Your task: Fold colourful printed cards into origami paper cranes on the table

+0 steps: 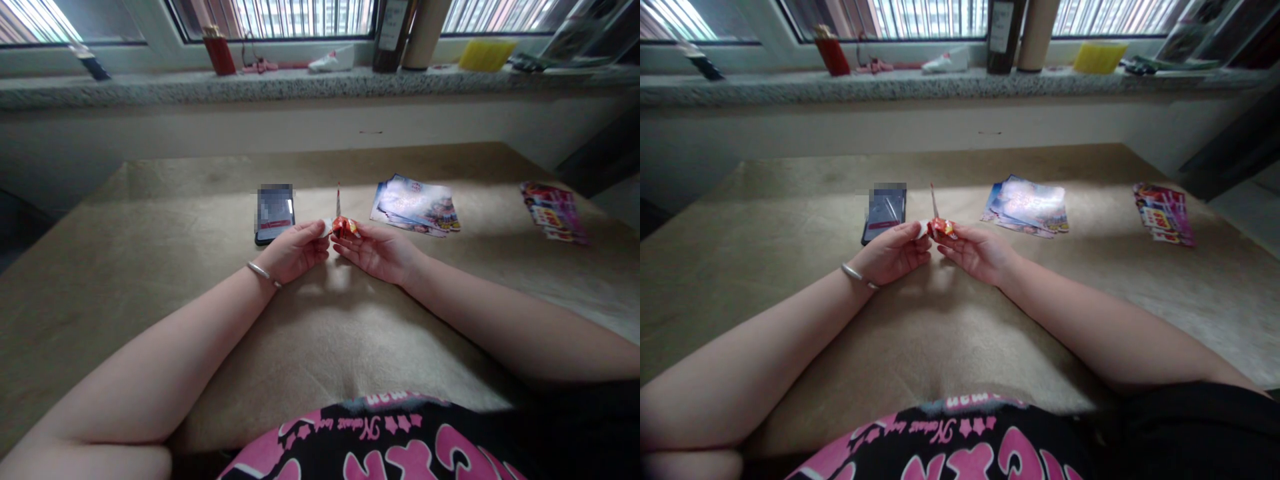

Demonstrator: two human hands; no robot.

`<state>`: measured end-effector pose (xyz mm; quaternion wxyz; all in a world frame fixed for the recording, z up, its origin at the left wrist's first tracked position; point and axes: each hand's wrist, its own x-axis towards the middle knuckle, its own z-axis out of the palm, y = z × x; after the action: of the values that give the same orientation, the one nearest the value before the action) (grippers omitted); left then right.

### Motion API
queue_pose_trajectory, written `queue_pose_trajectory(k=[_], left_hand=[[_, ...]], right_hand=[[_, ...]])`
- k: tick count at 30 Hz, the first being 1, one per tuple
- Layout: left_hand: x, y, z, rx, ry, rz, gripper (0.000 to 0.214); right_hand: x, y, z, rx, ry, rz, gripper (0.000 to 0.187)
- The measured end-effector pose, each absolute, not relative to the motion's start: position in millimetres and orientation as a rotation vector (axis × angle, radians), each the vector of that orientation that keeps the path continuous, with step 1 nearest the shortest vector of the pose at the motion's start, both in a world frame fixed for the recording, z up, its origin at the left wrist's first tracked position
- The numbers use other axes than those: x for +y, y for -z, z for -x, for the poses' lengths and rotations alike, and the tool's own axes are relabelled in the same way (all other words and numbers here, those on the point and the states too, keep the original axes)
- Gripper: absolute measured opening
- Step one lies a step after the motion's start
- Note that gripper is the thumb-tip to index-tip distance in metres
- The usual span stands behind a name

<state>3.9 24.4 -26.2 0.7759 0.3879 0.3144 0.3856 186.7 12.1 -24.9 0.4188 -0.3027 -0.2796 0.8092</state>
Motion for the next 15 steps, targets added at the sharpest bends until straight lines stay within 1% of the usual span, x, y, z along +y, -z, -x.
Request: queue_pose_trajectory(k=[3,7,15], left_hand=[[23.7,26.2,-5.1,0.656,-0.837,-0.813,0.027],[22.3,22.6,-5.4,0.678,-0.812,-0.734,0.035],[26.1,19.0,-3.8,0.646,-0.806,-0.658,0.048]], right_hand=[[12.9,23.5,-186.2,-0.705,-2.026,0.812,0.025],[14.2,23.2,-186.3,-0.759,-2.041,0.846,0.024],[16.7,25.2,-190.1,-0.671,-2.066,0.753,0.024]])
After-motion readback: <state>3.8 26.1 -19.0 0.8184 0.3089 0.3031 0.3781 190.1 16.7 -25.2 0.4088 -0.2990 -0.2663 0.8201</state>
